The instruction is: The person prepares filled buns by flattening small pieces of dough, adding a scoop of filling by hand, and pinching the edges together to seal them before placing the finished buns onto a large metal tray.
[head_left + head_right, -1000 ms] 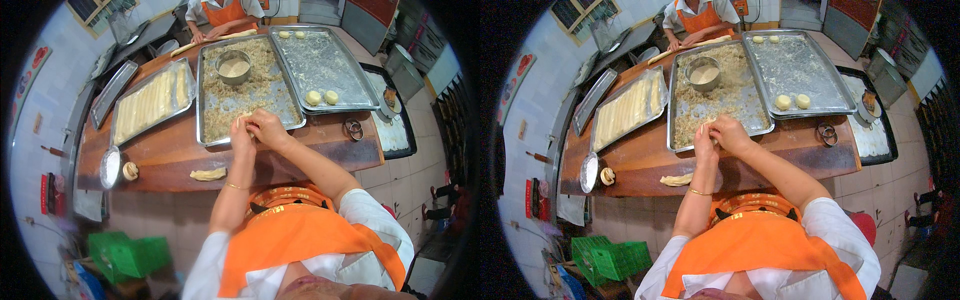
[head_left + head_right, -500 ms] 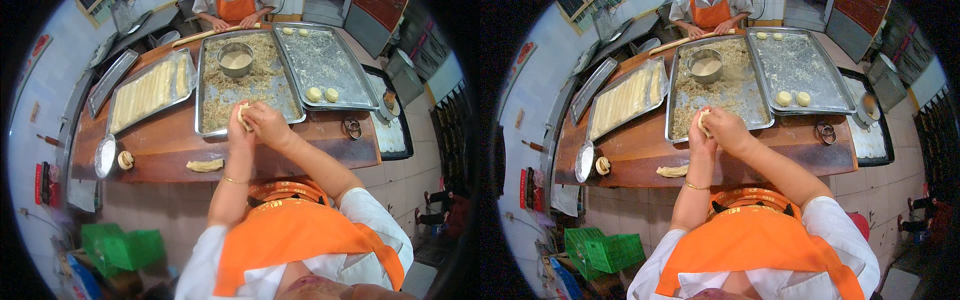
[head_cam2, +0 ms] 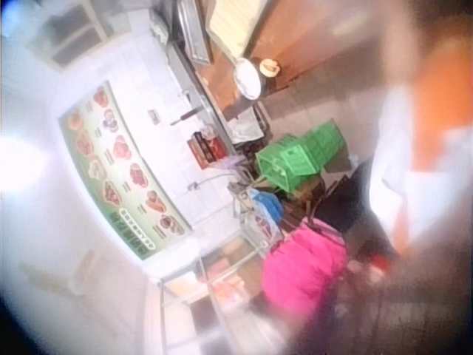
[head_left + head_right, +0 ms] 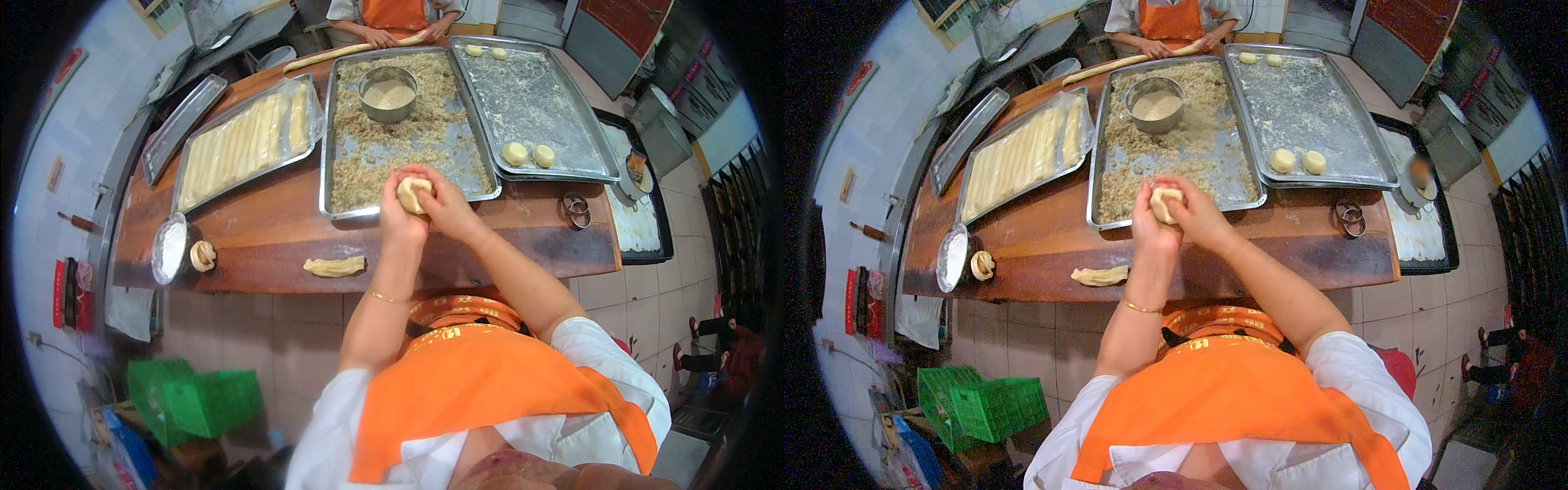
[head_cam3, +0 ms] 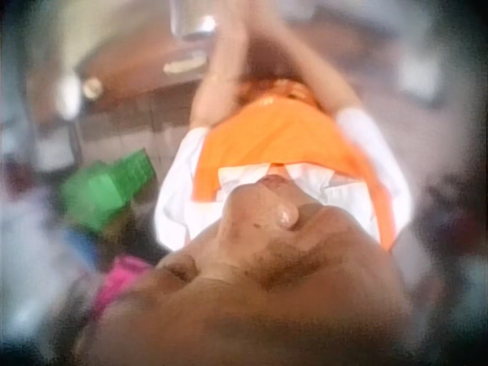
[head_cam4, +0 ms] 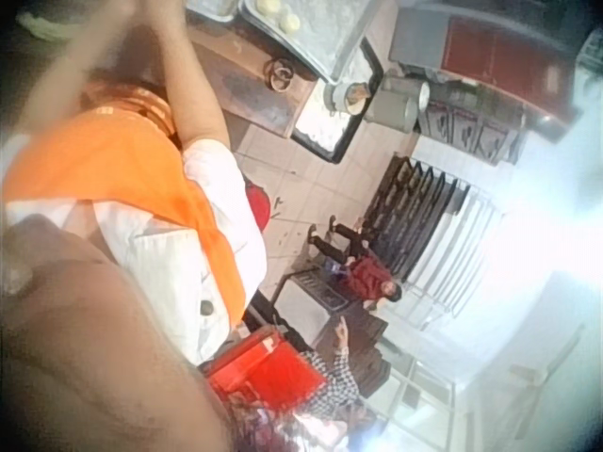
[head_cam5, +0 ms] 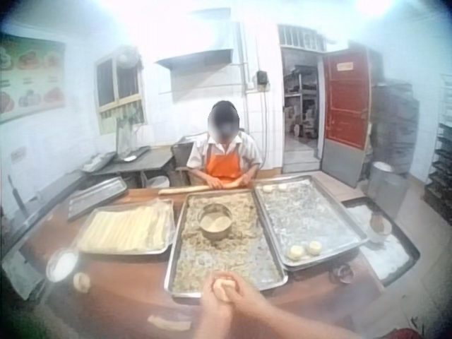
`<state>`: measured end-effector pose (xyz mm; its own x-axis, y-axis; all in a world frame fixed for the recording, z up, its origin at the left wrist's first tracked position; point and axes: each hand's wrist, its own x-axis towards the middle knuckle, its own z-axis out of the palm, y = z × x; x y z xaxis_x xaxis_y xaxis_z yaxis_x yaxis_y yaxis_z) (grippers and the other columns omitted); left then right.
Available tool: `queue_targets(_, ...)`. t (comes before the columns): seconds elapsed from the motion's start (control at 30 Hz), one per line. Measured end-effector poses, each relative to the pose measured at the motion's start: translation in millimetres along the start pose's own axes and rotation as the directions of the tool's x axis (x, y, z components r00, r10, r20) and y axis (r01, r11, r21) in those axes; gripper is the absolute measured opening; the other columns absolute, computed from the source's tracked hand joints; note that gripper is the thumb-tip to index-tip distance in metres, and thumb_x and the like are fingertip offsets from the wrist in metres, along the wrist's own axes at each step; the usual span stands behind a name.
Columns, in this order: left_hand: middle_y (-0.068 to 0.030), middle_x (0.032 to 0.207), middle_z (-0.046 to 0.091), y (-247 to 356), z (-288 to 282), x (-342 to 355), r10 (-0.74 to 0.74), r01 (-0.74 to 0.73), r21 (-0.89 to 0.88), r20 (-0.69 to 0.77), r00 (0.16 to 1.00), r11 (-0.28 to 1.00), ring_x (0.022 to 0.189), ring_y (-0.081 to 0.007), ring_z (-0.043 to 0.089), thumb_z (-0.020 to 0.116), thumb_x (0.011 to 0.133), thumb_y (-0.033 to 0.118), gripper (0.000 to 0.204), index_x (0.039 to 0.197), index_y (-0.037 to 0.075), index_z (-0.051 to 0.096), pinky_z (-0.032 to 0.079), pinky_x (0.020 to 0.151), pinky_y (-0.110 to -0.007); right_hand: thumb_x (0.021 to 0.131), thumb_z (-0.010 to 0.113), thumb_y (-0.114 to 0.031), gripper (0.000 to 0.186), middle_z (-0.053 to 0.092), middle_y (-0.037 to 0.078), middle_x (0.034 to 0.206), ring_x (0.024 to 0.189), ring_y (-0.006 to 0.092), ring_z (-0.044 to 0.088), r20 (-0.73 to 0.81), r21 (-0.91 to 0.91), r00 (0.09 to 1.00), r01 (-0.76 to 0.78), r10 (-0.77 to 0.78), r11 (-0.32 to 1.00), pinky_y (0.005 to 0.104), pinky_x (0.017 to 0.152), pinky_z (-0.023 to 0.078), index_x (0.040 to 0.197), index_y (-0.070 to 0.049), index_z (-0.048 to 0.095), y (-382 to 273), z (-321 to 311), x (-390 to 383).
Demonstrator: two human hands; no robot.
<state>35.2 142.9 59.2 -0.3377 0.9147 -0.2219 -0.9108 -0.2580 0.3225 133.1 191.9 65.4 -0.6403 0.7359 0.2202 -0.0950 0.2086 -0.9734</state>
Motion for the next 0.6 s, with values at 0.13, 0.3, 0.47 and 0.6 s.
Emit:
queue_targets(0.13,-0.0055,0.1,0.064,10.7,13.2,-25.6,0.125,-0.147,0.203,0.115,0.985,0.968,0.09,-0.0176,0.063,0.055,0.102,0.028,0.025,0.107,0.005,0.062,0.055,0.08,-0.033,0.093,0.054,-0.004,0.058,0.049,0.011,0.137,0.126,0.0171,0.049,0.138,0.365,0.97,-0.237,0.199,0.9,0.0318,0.103,0.044,0.149,-0.008,0.037,-57.5,-0.9,-14.1)
queue_targets(0.3,-0.0008,0.093,0.06,-0.2,-21.2,-10.1,0.238,-0.293,0.337,0.194,0.952,0.895,0.085,-0.011,0.059,0.057,0.102,0.028,0.021,0.102,0.007,0.061,0.051,0.073,-0.029,0.087,0.05,0.003,0.064,0.046,0.012,0.147,0.135,0.0254,0.044,0.105,-0.239,0.971,0.233,-0.213,0.943,0.037,0.114,0.034,0.149,-0.008,0.038,-19.9,15.8,-18.0)
queue_targets(0.47,-0.0011,0.096,0.061,-0.1,-11.3,-20.7,0.149,-0.174,0.289,0.107,0.983,0.941,0.086,-0.0107,0.059,0.056,0.102,0.03,0.023,0.109,0.008,0.059,0.051,0.072,-0.028,0.089,0.05,0.004,0.061,0.05,0.014,0.142,0.127,0.0257,0.052,0.078,-0.072,0.996,0.056,-0.05,0.996,0.0354,0.105,0.043,0.148,-0.009,0.04,-12.7,16.4,-18.7)
queue_targets(0.6,-0.0023,0.103,0.062,20.0,8.9,-43.4,-0.053,-0.039,0.347,0.251,0.967,0.937,0.088,-0.0103,0.061,0.053,0.103,0.033,0.029,0.12,0.01,0.055,0.053,0.069,-0.026,0.091,0.054,-0.001,0.065,0.054,0.009,0.133,0.105,0.0163,0.061,0.298,0.492,0.936,-0.319,0.188,0.81,0.0264,0.087,0.051,0.152,-0.013,0.036,-29.9,-11.4,-10.5)
